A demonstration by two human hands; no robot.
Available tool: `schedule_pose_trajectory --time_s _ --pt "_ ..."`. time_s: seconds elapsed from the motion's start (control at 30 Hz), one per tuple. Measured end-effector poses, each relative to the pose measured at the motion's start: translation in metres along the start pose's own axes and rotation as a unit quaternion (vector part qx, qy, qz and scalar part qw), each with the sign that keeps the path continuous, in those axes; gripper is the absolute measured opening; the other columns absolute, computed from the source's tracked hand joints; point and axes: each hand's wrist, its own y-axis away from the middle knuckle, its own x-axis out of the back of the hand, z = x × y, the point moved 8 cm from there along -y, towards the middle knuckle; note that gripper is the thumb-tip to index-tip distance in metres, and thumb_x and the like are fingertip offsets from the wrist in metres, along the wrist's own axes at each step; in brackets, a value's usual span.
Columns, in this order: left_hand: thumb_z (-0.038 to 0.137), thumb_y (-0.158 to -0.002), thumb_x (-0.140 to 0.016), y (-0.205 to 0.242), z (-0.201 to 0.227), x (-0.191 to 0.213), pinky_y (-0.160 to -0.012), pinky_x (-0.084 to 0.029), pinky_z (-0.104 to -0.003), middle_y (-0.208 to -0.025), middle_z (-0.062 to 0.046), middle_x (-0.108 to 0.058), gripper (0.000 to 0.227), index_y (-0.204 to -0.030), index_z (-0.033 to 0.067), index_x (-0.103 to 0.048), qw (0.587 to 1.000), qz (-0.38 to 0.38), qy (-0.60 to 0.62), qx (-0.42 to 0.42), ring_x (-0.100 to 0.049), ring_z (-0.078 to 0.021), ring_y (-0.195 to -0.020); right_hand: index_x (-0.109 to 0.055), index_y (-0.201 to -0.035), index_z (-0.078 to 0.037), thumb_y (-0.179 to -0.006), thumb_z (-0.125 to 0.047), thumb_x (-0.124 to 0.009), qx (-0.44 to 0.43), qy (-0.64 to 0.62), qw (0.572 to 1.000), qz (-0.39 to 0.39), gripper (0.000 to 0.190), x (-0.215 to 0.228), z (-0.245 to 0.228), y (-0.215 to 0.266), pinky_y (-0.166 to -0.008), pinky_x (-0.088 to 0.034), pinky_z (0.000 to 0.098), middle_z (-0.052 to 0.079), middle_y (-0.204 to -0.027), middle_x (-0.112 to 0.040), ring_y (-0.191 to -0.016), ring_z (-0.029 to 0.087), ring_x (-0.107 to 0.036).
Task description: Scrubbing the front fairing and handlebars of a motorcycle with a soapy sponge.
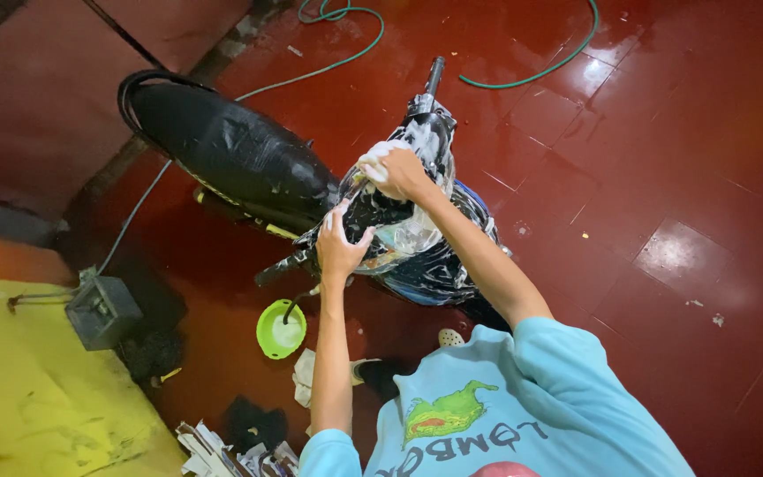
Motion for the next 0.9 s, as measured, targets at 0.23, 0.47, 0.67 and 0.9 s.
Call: schedule_pose_trajectory --time_s 0.23,0.47,0.67,0.9 --pt "0.045 -0.08 -0.081 -0.002 0.002 0.004 -0.101 -0.051 -0.05 -0.127 -0.016 -0.066 0.063 -0.126 0.0087 -0.06 1.0 -0.009 -0.006 0.008 -0.064 -0.0374 -0.12 -0.075 -0.099 -0.027 -0.098 -0.055 -0.047 -0.055 0.03 0.998 0.009 0.039 0.025 -0.027 0.009 -0.078 -0.059 0.0482 0.008 -0.088 -0.072 -0.083 0.033 -0.071" --pt "0.046 -0.074 -0.084 -0.002 -0.005 0.003 -0.101 -0.052 -0.048 -0.129 -0.011 -0.066 0.066 -0.126 0.013 -0.06 1.0 -0.004 -0.002 0.013 -0.064 -0.0331 -0.121 -0.071 -0.108 -0.028 -0.089 -0.05 -0.063 0.032 0.059 0.994 0.081 0.031 0.004 -0.046 0.026 -0.095 -0.053 0.0468 0.004 -0.111 -0.07 -0.111 0.03 -0.065" --pt "0.045 -0.073 -0.083 -0.003 0.001 0.007 -0.099 -0.053 -0.048 -0.126 -0.01 -0.066 0.064 -0.124 0.0136 -0.06 1.0 0.001 -0.001 0.017 -0.064 -0.0324 -0.119 -0.078 -0.098 -0.013 -0.093 -0.051 -0.057 0.007 -0.018 1.0 -0.004 0.043 0.041 -0.041 0.017 -0.089 -0.056 0.052 0.02 -0.091 -0.074 -0.092 0.039 -0.071" --pt "0.04 -0.071 -0.08 0.0 -0.005 -0.002 -0.1 -0.051 -0.047 -0.13 -0.01 -0.065 0.066 -0.127 0.013 -0.059 1.0 0.002 -0.012 0.004 -0.063 -0.032 -0.122 -0.073 -0.108 -0.028 -0.099 -0.052 -0.052 0.019 -0.031 0.999 0.019 0.033 0.027 -0.008 0.012 -0.098 -0.049 0.0474 0.005 -0.109 -0.073 -0.109 0.028 -0.067"
